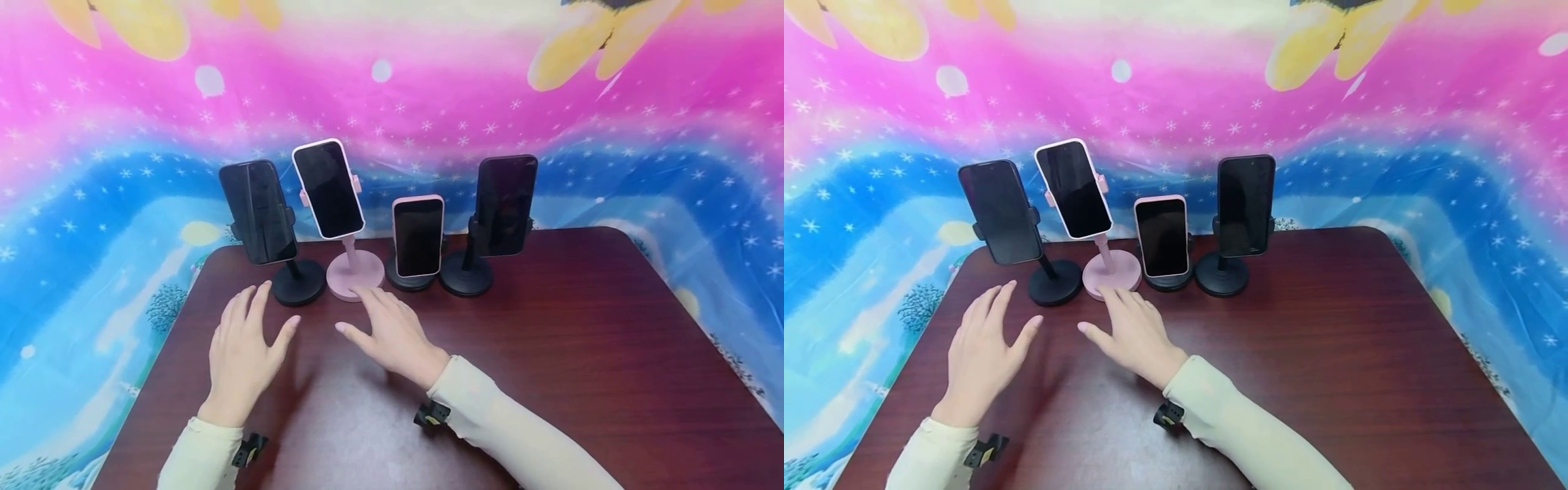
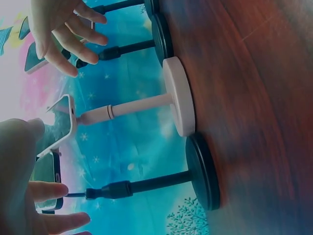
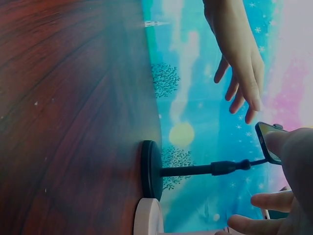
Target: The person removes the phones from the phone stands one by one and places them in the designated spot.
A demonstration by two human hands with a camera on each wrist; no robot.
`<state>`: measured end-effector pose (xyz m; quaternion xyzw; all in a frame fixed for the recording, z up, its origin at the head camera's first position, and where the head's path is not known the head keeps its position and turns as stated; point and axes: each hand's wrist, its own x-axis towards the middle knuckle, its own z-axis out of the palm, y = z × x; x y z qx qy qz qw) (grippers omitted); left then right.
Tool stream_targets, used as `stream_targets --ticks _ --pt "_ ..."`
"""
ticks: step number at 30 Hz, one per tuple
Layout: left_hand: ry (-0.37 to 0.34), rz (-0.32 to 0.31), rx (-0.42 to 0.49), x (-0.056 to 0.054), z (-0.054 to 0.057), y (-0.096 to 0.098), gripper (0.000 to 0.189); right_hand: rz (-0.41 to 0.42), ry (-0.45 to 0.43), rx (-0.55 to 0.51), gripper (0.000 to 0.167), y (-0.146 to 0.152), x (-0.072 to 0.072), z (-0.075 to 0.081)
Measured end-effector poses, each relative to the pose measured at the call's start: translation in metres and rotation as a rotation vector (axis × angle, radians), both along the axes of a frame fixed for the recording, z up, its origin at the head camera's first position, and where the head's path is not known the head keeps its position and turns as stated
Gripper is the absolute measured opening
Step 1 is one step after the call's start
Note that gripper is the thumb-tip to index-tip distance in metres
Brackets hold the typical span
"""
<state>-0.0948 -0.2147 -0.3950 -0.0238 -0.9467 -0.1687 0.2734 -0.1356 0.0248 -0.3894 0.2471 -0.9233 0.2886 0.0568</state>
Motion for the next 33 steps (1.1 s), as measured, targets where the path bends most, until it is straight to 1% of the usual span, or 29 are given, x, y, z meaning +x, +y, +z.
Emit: stream_targets --ticks 4,8,12,15,21,25,29,33 --pt "0.014 0.005 0.026 -0.002 0.003 -0.003 0.071 0.005 0.009 -0.005 0.064 -0.005 -0.003 -0.001" --pt "0.057 0.008 0.061 -0.005 0.005 -0.007 0.066 0.013 0.002 -0.02 0.063 -0.011 -0.006 -0.002" --pt "0.103 0.011 0.089 -0.009 0.008 -0.012 0.061 0.016 -0.015 -0.04 0.062 -0.018 -0.011 0.0" --pt "0.117 0.017 0.113 -0.012 0.011 -0.015 0.056 0.015 -0.023 -0.05 0.061 -0.023 -0.014 0.004" --pt "0.091 0.045 0.179 -0.017 0.016 -0.022 0.051 0.028 -0.021 -0.05 0.06 -0.031 -0.022 0.009" --pt "0.067 0.055 0.216 -0.021 0.018 -0.026 0.05 0.025 -0.014 -0.042 0.055 -0.036 -0.029 0.013" --pt "0.054 0.064 0.23 -0.024 0.019 -0.029 0.049 0.028 -0.012 -0.045 0.053 -0.041 -0.036 0.017" --pt "0.049 0.071 0.242 -0.029 0.022 -0.033 0.049 0.036 0.01 -0.048 0.051 -0.045 -0.042 0.021"
